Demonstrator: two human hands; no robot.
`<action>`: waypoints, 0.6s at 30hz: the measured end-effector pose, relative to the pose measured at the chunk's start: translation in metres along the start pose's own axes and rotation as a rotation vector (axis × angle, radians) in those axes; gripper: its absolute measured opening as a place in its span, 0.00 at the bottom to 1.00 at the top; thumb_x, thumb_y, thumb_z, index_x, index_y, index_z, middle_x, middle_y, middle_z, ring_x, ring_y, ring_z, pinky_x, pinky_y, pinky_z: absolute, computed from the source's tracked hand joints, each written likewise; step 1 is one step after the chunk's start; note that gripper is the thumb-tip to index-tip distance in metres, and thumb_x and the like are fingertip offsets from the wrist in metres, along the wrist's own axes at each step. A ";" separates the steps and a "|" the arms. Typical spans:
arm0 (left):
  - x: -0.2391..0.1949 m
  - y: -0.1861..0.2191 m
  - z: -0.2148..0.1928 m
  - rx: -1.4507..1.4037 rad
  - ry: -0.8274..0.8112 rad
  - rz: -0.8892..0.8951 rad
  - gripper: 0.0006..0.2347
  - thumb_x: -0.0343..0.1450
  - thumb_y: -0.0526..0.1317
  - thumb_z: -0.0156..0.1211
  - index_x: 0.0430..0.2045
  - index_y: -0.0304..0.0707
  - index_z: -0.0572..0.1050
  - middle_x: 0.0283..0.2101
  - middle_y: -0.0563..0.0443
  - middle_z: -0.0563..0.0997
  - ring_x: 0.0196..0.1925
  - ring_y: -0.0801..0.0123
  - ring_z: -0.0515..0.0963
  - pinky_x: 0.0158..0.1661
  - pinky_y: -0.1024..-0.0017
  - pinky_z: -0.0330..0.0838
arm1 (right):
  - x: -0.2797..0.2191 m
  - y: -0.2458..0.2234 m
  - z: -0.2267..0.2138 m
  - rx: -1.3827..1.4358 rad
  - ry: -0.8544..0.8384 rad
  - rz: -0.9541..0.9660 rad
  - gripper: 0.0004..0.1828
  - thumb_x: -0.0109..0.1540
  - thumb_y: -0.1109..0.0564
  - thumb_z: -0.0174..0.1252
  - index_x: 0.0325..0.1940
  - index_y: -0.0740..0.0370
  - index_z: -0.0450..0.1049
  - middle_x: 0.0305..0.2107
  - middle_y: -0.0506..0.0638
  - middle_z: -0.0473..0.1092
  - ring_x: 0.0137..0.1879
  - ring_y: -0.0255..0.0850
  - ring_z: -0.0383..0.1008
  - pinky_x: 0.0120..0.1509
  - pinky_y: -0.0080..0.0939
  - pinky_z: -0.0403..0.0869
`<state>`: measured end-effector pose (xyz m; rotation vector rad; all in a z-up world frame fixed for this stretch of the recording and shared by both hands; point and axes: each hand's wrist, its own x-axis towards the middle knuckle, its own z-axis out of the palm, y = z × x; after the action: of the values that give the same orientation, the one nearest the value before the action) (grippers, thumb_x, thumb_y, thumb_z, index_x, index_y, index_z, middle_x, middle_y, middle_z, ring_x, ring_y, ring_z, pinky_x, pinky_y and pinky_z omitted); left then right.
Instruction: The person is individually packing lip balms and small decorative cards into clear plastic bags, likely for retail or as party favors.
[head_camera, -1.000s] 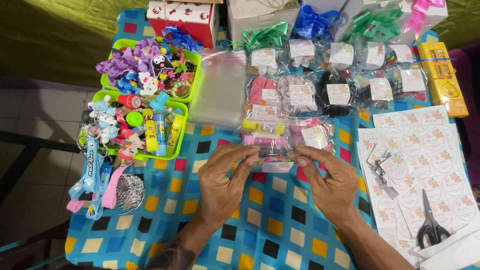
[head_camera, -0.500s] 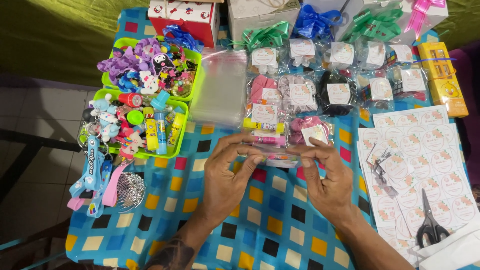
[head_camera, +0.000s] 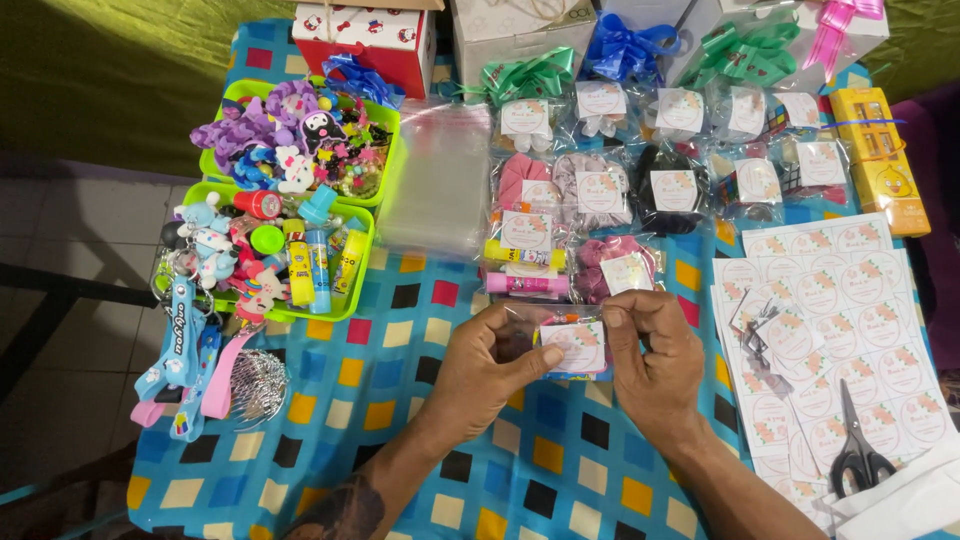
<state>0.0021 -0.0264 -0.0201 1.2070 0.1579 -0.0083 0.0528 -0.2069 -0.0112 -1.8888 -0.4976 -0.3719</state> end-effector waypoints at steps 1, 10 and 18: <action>0.000 0.000 0.000 0.000 0.001 -0.001 0.17 0.65 0.37 0.77 0.45 0.34 0.80 0.33 0.42 0.84 0.34 0.71 0.81 0.34 0.72 0.79 | 0.001 -0.001 0.000 0.000 -0.001 0.001 0.05 0.70 0.64 0.52 0.43 0.65 0.75 0.09 0.47 0.59 0.16 0.34 0.55 0.26 0.32 0.67; 0.000 0.011 -0.007 0.155 0.082 0.058 0.12 0.68 0.40 0.68 0.44 0.39 0.79 0.46 0.46 0.87 0.48 0.64 0.88 0.44 0.67 0.88 | 0.008 -0.011 -0.007 -0.012 -0.304 0.383 0.17 0.59 0.49 0.66 0.50 0.55 0.78 0.32 0.44 0.82 0.41 0.32 0.81 0.44 0.32 0.79; 0.000 0.011 -0.004 0.159 0.124 0.105 0.07 0.69 0.33 0.71 0.39 0.36 0.83 0.27 0.42 0.84 0.28 0.71 0.80 0.30 0.72 0.76 | 0.008 -0.006 -0.005 0.213 -0.240 0.408 0.05 0.60 0.61 0.69 0.38 0.66 0.82 0.21 0.52 0.78 0.33 0.33 0.75 0.44 0.39 0.79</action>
<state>0.0024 -0.0192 -0.0116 1.3742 0.2049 0.1480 0.0568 -0.2084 -0.0006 -1.7798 -0.2842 0.1731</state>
